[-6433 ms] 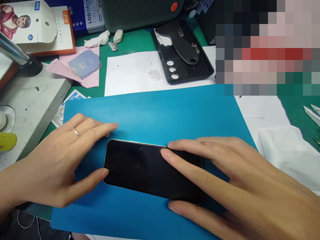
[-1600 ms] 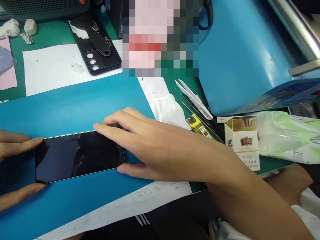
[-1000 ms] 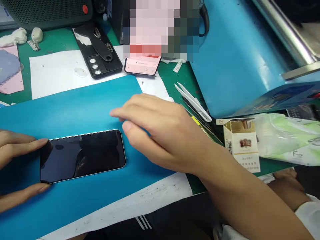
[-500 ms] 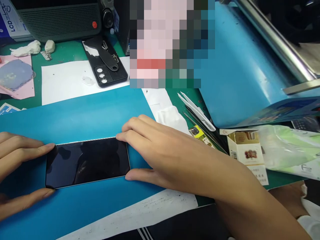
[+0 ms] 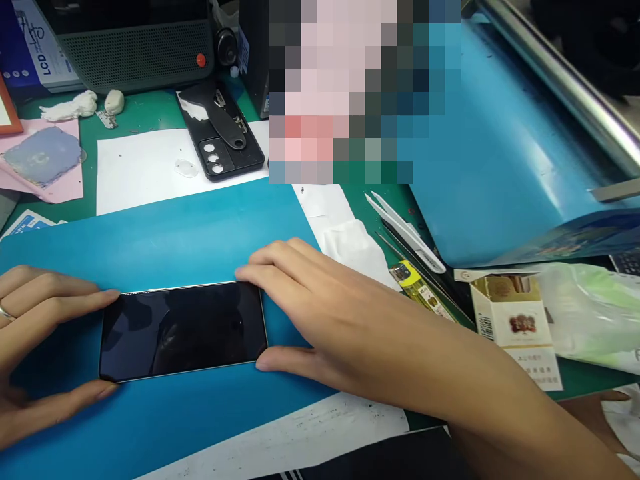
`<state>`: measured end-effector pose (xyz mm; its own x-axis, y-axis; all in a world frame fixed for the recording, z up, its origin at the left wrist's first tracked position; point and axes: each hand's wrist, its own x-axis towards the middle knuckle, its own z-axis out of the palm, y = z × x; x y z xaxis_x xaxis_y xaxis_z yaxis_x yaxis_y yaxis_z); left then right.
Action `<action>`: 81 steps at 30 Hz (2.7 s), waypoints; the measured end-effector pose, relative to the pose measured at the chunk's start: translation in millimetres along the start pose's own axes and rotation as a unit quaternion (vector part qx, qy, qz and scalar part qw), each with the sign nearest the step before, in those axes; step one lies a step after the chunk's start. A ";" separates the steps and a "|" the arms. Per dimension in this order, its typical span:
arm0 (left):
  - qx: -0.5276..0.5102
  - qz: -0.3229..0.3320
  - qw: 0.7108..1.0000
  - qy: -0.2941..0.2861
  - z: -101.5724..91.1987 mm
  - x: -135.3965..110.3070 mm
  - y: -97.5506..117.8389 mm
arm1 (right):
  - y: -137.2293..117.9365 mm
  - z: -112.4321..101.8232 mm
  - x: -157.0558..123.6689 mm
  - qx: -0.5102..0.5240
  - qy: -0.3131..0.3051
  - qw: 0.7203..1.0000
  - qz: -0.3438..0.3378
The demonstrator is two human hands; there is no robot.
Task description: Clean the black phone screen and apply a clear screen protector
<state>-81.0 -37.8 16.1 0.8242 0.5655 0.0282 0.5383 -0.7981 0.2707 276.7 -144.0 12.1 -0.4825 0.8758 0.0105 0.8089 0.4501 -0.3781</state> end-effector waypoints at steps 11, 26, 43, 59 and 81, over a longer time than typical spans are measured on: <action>-0.040 0.003 0.999 -0.001 -5.9 3.3 8.0 | -3.6 -0.6 5.0 0.054 0.009 0.998 -0.010; -0.041 -0.025 0.998 -0.034 -4.5 -0.8 4.8 | -6.0 0.8 3.8 0.027 0.019 0.999 -0.035; -0.052 0.011 0.998 -0.034 -5.8 9.4 1.7 | -2.3 -22.4 -0.5 -0.048 0.201 0.973 0.107; -0.025 0.048 0.997 -0.060 -9.5 16.3 5.6 | 2.9 4.4 -34.0 -0.112 0.122 0.961 0.223; -0.031 0.055 0.996 -0.056 -3.1 18.3 3.0 | -46.9 2.7 42.0 -0.134 -0.023 0.989 -0.053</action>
<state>-64.9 -29.2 20.4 0.8937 0.4464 -0.0451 0.4350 -0.8374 0.3309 217.5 -128.8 27.8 -0.5791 0.8152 -0.0082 0.8102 0.5743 -0.1178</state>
